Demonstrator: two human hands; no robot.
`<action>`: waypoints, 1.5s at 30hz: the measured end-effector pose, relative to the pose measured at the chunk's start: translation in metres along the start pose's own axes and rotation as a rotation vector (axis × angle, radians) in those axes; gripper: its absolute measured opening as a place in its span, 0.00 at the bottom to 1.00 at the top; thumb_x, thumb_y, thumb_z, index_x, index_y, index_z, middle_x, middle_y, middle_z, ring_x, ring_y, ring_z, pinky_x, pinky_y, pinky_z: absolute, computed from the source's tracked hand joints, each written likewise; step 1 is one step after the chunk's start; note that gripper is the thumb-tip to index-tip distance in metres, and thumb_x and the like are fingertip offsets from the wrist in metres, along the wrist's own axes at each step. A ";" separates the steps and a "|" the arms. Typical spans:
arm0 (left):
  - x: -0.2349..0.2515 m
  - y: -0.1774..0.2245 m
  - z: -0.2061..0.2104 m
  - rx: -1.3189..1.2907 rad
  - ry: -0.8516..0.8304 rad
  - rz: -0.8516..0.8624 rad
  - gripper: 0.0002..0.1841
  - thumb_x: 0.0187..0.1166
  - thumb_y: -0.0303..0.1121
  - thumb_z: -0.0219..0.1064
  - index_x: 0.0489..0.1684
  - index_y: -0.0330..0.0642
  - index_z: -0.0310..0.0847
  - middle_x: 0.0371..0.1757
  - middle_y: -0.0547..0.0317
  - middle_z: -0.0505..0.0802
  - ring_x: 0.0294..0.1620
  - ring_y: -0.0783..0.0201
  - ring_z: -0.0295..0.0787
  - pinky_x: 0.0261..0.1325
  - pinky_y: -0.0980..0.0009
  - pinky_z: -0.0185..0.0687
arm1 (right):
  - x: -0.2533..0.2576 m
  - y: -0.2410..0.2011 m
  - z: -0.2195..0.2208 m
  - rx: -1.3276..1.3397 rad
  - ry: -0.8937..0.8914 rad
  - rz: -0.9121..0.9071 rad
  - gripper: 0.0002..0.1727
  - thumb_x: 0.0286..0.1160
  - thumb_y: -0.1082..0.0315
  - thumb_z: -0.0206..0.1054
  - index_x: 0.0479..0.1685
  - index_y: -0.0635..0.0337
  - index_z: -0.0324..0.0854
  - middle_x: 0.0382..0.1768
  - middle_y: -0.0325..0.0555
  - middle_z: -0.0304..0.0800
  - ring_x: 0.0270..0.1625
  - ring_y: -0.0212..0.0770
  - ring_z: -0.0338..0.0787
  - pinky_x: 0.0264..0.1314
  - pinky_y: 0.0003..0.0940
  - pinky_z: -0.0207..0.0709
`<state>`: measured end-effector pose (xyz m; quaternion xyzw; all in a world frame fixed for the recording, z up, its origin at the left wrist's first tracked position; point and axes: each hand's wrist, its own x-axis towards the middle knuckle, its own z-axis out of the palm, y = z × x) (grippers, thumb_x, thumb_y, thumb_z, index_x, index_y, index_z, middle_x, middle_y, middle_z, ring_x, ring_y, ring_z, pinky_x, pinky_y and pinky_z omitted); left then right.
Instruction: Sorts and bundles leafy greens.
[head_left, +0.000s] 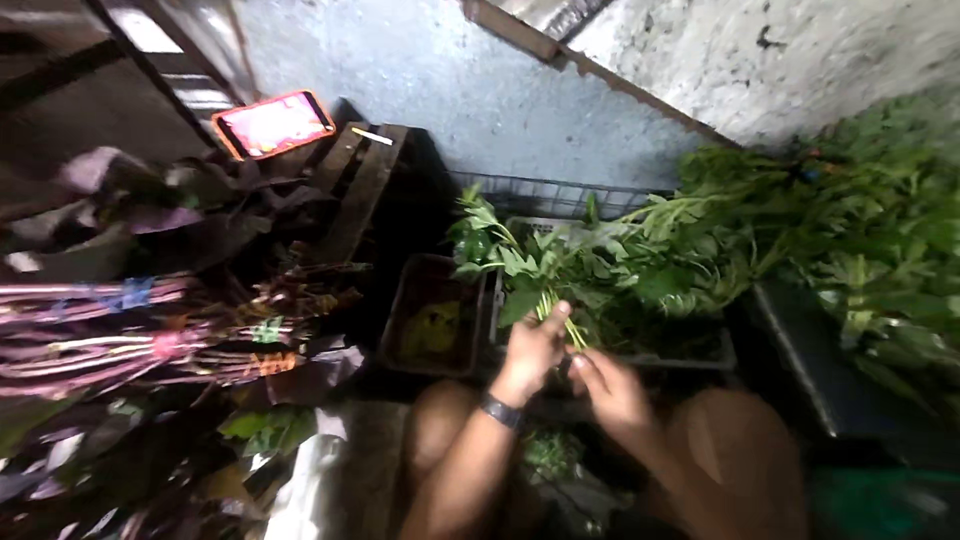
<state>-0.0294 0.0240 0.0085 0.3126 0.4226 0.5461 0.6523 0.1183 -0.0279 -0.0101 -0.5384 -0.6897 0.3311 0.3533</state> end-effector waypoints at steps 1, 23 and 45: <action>0.001 -0.001 -0.001 -0.005 -0.006 0.010 0.10 0.90 0.33 0.60 0.45 0.33 0.78 0.18 0.62 0.80 0.10 0.72 0.71 0.15 0.78 0.74 | 0.002 0.001 -0.004 0.084 -0.005 0.028 0.18 0.91 0.62 0.54 0.58 0.63 0.87 0.36 0.37 0.92 0.33 0.27 0.89 0.41 0.25 0.87; 0.001 -0.014 0.010 0.091 0.017 0.002 0.10 0.84 0.34 0.68 0.41 0.33 0.83 0.24 0.57 0.86 0.10 0.72 0.69 0.13 0.78 0.69 | 0.016 -0.001 -0.020 0.974 0.295 0.404 0.31 0.96 0.53 0.37 0.86 0.64 0.59 0.78 0.54 0.76 0.77 0.46 0.81 0.75 0.44 0.78; -0.008 -0.028 0.017 0.084 -0.071 -0.126 0.13 0.83 0.37 0.70 0.54 0.37 0.83 0.25 0.60 0.87 0.17 0.72 0.75 0.20 0.76 0.72 | 0.011 0.007 -0.026 0.243 0.112 0.180 0.11 0.81 0.71 0.64 0.47 0.69 0.89 0.33 0.41 0.94 0.29 0.30 0.91 0.37 0.27 0.90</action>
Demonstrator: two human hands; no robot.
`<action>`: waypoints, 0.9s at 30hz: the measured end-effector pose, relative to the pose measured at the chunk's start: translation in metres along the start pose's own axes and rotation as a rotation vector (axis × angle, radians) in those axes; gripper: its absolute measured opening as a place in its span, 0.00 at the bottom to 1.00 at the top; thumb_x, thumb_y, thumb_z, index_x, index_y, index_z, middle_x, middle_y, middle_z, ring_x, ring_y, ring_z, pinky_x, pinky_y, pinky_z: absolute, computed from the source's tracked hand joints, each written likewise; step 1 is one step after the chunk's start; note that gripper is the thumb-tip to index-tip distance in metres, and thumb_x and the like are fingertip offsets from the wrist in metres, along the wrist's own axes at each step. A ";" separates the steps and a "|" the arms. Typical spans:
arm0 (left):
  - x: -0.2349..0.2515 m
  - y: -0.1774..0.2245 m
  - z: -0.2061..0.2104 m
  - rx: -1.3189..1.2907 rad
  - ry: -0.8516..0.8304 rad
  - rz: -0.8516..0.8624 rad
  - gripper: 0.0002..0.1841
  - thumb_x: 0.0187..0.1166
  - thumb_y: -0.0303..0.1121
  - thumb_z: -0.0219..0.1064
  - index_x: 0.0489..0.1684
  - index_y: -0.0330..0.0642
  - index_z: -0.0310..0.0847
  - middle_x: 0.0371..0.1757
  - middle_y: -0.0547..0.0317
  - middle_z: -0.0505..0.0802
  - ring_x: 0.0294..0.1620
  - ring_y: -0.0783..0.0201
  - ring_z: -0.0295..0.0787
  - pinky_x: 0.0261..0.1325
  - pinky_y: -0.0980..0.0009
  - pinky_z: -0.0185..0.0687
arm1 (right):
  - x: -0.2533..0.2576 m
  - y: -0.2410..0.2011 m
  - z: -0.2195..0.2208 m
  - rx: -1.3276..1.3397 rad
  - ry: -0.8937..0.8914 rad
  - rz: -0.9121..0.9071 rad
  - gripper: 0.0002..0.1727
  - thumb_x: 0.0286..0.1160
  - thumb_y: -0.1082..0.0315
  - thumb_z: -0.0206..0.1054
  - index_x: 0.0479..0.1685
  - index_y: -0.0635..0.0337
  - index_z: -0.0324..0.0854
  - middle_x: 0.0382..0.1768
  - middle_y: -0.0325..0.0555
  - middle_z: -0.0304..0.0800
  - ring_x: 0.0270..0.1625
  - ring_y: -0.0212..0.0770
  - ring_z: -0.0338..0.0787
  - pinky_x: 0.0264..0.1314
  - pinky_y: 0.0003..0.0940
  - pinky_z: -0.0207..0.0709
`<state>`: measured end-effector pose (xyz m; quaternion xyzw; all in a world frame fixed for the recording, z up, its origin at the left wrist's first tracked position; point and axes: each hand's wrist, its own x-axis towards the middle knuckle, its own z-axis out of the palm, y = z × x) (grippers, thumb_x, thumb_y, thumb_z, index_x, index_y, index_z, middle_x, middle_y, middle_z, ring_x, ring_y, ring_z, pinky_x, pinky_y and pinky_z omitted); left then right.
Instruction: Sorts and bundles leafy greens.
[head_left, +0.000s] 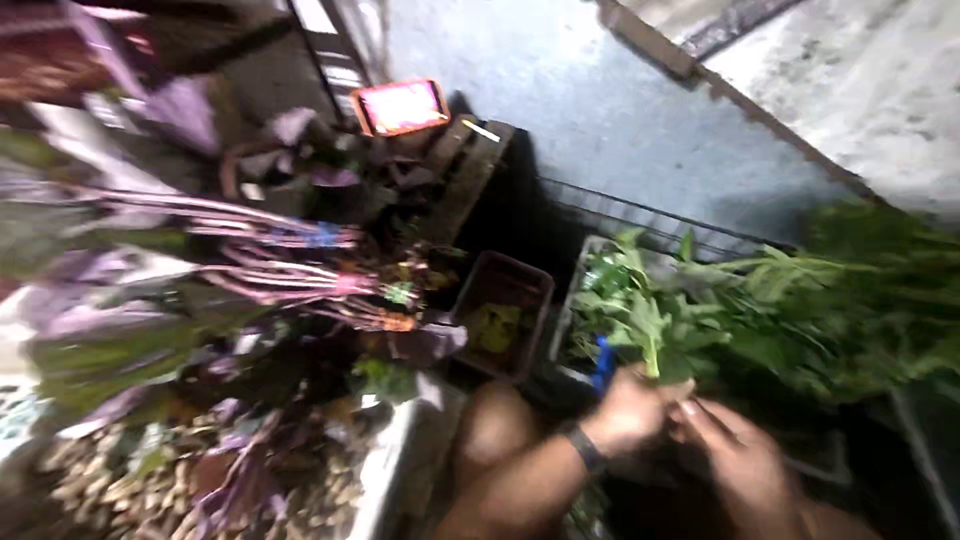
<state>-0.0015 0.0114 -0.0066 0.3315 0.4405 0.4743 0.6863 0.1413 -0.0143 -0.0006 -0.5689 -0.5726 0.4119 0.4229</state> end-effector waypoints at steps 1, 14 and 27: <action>0.002 -0.002 -0.001 -0.028 -0.001 -0.025 0.13 0.85 0.40 0.67 0.53 0.39 0.83 0.20 0.63 0.82 0.13 0.73 0.70 0.16 0.77 0.67 | 0.000 0.002 0.002 -0.028 0.004 -0.033 0.10 0.80 0.72 0.65 0.47 0.70 0.89 0.32 0.41 0.94 0.29 0.29 0.91 0.37 0.26 0.90; 0.014 -0.021 0.010 -0.109 0.103 -0.251 0.22 0.93 0.53 0.49 0.44 0.43 0.78 0.25 0.62 0.81 0.14 0.71 0.69 0.17 0.76 0.65 | -0.010 0.021 0.000 -0.350 0.005 -0.214 0.11 0.78 0.68 0.70 0.49 0.65 0.92 0.45 0.49 0.96 0.51 0.37 0.94 0.63 0.38 0.86; 0.019 -0.009 -0.002 -0.284 0.125 -0.097 0.18 0.96 0.44 0.47 0.45 0.39 0.71 0.20 0.62 0.77 0.13 0.67 0.74 0.16 0.71 0.79 | 0.003 0.034 -0.071 -0.459 0.065 -0.237 0.17 0.80 0.62 0.68 0.57 0.64 0.90 0.52 0.53 0.94 0.54 0.41 0.93 0.61 0.39 0.87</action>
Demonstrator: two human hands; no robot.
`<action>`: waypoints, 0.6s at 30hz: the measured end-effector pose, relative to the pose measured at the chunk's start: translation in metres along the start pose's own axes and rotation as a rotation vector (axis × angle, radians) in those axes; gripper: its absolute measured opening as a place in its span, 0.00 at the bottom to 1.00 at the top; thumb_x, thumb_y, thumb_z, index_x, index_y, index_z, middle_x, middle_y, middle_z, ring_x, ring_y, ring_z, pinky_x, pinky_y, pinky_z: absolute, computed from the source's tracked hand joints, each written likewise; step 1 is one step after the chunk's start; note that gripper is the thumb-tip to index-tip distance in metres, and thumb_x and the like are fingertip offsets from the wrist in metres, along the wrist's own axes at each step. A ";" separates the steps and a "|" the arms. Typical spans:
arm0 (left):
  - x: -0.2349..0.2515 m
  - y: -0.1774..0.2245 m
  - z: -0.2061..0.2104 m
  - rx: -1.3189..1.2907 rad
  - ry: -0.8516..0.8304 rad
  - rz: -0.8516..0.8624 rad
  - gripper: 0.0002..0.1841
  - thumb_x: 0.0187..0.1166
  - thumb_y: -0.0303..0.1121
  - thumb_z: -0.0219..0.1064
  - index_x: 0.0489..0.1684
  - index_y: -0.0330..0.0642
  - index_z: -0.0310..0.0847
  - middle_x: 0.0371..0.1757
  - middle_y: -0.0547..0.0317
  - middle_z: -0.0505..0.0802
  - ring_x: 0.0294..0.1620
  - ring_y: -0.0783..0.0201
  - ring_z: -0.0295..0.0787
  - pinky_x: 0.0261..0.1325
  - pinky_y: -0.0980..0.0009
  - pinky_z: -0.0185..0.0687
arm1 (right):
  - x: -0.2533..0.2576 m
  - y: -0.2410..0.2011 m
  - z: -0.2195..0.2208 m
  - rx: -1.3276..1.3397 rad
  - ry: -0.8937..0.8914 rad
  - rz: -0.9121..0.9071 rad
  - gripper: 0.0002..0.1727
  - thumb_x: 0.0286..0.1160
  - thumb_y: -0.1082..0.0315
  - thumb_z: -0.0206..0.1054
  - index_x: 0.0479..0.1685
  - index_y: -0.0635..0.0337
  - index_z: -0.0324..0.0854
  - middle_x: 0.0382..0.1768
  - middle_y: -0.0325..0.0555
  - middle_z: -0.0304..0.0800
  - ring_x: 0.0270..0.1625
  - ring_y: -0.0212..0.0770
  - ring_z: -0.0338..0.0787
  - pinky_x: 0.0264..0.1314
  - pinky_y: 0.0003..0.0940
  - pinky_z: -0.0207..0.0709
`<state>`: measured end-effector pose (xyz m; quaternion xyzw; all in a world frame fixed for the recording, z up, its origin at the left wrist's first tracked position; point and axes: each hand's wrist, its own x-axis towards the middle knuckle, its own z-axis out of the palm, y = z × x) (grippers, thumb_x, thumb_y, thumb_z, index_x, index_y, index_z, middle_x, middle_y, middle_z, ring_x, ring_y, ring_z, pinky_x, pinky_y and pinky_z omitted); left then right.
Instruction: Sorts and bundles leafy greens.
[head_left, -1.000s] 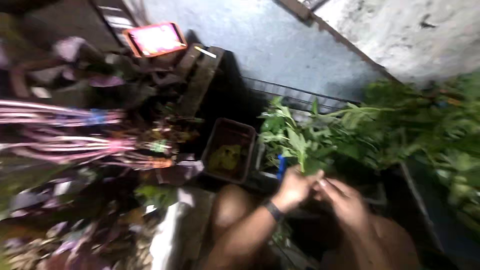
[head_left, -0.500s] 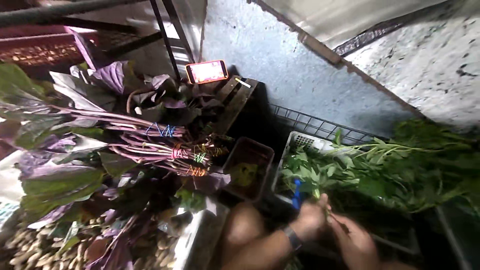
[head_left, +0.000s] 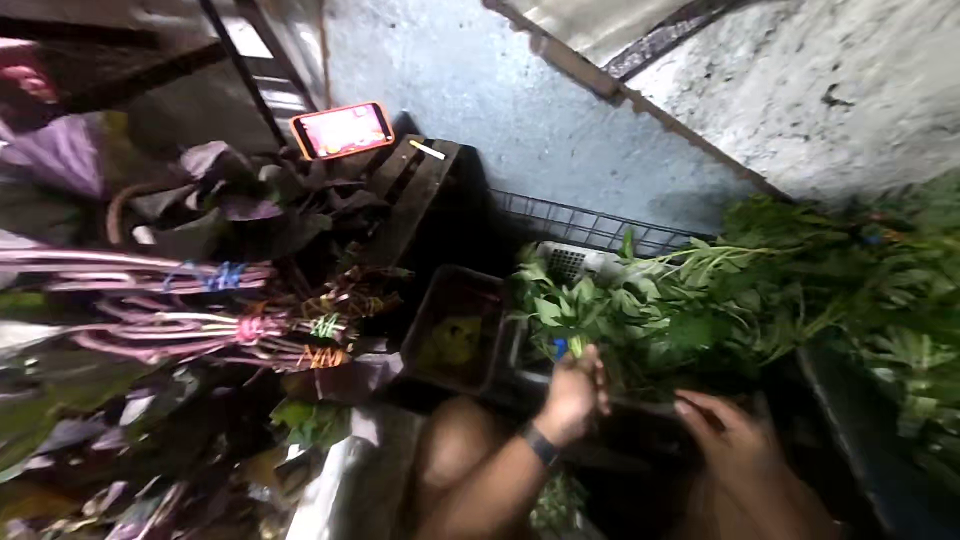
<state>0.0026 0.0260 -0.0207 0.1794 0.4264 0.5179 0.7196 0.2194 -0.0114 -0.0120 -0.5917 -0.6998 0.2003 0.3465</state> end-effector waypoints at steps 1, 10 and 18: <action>0.002 0.000 -0.001 0.027 0.009 -0.006 0.17 0.95 0.45 0.49 0.46 0.40 0.72 0.18 0.63 0.74 0.10 0.69 0.69 0.13 0.74 0.73 | 0.000 0.003 -0.004 -0.024 -0.003 0.018 0.16 0.80 0.63 0.68 0.56 0.64 0.90 0.52 0.54 0.94 0.53 0.43 0.93 0.60 0.40 0.88; 0.004 -0.002 -0.004 0.129 -0.030 0.001 0.19 0.93 0.41 0.54 0.64 0.36 0.81 0.26 0.60 0.83 0.17 0.68 0.77 0.25 0.71 0.82 | -0.009 0.004 0.003 0.044 -0.177 0.239 0.16 0.83 0.63 0.67 0.60 0.64 0.88 0.56 0.56 0.92 0.59 0.46 0.91 0.66 0.47 0.84; 0.034 -0.010 -0.020 0.276 -0.101 -0.037 0.14 0.90 0.39 0.60 0.62 0.42 0.82 0.21 0.62 0.81 0.14 0.68 0.74 0.16 0.73 0.73 | 0.019 -0.004 0.039 0.139 -0.246 0.222 0.15 0.83 0.63 0.66 0.59 0.61 0.88 0.53 0.48 0.93 0.55 0.38 0.92 0.62 0.40 0.86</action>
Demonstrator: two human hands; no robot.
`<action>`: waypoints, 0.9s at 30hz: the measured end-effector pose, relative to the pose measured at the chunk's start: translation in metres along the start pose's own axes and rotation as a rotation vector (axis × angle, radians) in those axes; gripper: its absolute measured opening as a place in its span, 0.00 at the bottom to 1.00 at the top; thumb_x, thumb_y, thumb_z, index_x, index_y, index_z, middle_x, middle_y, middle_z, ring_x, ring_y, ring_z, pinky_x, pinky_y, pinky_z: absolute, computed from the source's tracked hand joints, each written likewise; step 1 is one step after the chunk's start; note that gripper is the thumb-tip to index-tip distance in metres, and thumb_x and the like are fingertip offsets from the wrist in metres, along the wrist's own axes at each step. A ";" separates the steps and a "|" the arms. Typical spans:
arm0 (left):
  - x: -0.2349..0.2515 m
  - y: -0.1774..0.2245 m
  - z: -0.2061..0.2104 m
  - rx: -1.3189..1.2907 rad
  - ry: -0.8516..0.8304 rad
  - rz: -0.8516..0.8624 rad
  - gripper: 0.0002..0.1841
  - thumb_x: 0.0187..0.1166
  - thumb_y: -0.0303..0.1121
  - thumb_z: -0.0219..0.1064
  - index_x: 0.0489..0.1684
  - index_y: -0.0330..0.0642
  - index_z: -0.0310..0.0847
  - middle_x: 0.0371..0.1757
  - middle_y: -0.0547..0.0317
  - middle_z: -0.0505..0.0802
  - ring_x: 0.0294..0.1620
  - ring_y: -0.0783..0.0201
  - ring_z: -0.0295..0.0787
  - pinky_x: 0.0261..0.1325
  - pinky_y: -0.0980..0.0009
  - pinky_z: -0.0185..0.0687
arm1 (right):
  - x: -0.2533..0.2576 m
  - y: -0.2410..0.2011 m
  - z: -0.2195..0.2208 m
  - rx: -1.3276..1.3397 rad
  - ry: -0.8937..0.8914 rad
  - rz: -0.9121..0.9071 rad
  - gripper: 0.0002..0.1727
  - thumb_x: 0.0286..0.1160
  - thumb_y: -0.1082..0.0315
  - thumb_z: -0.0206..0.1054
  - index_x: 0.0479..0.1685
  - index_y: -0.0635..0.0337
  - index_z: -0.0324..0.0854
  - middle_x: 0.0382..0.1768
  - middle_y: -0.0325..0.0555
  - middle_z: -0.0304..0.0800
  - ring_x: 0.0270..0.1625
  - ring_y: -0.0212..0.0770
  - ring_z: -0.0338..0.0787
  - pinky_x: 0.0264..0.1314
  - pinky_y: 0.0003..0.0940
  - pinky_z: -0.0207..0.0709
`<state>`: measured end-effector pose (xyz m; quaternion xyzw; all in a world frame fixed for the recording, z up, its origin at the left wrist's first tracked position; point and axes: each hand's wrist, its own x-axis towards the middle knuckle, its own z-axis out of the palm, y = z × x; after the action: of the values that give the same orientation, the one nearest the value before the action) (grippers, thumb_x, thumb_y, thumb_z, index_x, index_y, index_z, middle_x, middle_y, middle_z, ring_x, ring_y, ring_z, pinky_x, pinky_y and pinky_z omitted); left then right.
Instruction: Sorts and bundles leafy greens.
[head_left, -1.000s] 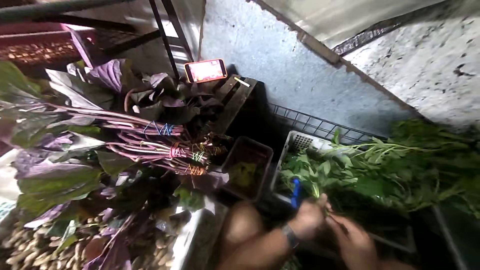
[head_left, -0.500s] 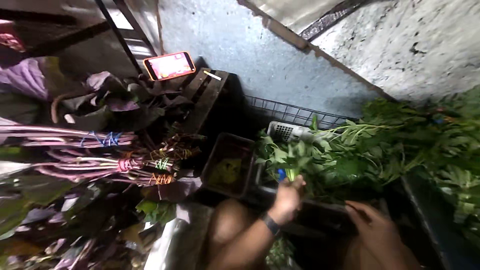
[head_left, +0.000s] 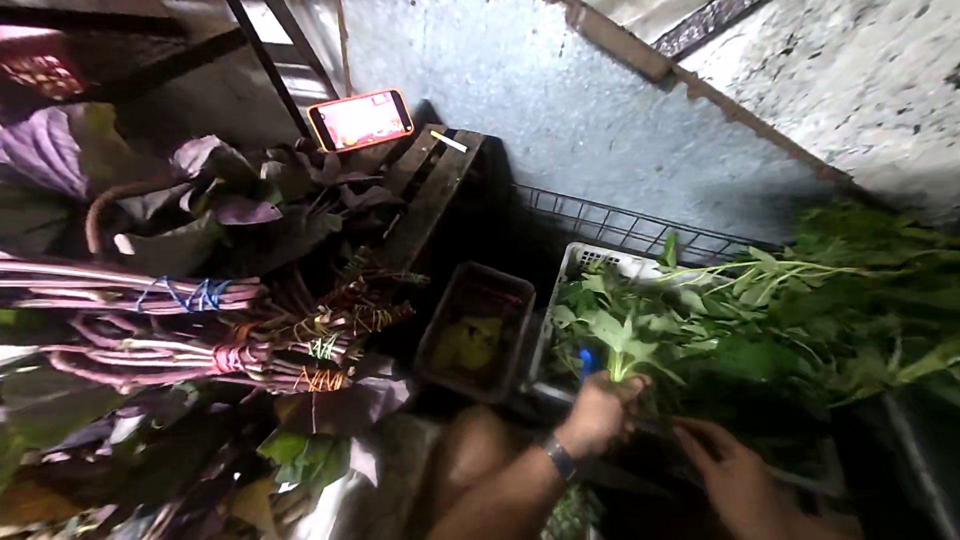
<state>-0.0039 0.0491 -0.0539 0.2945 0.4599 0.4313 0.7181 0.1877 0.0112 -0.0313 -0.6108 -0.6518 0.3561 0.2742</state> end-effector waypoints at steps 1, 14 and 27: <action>0.002 0.001 0.002 0.019 -0.021 0.018 0.14 0.90 0.39 0.61 0.61 0.42 0.83 0.20 0.63 0.79 0.13 0.70 0.69 0.15 0.74 0.68 | 0.005 0.004 0.004 0.004 0.006 -0.007 0.15 0.83 0.63 0.66 0.58 0.62 0.88 0.52 0.49 0.93 0.54 0.38 0.92 0.61 0.40 0.86; 0.019 0.040 -0.006 -0.040 0.101 -0.029 0.14 0.91 0.37 0.58 0.62 0.38 0.82 0.24 0.64 0.80 0.18 0.71 0.72 0.23 0.74 0.73 | 0.050 0.031 0.047 -0.107 0.104 0.037 0.15 0.84 0.61 0.66 0.53 0.63 0.90 0.48 0.52 0.94 0.50 0.45 0.93 0.59 0.48 0.86; 0.004 0.030 -0.015 -0.092 0.135 0.025 0.20 0.96 0.44 0.43 0.63 0.41 0.78 0.16 0.64 0.73 0.07 0.72 0.60 0.07 0.77 0.59 | 0.033 0.046 0.039 0.070 0.159 0.011 0.14 0.82 0.62 0.66 0.57 0.60 0.90 0.55 0.50 0.91 0.57 0.38 0.91 0.65 0.34 0.85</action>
<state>-0.0268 0.0670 -0.0369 0.2371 0.4832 0.4801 0.6927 0.1809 0.0388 -0.0939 -0.6308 -0.6119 0.3303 0.3443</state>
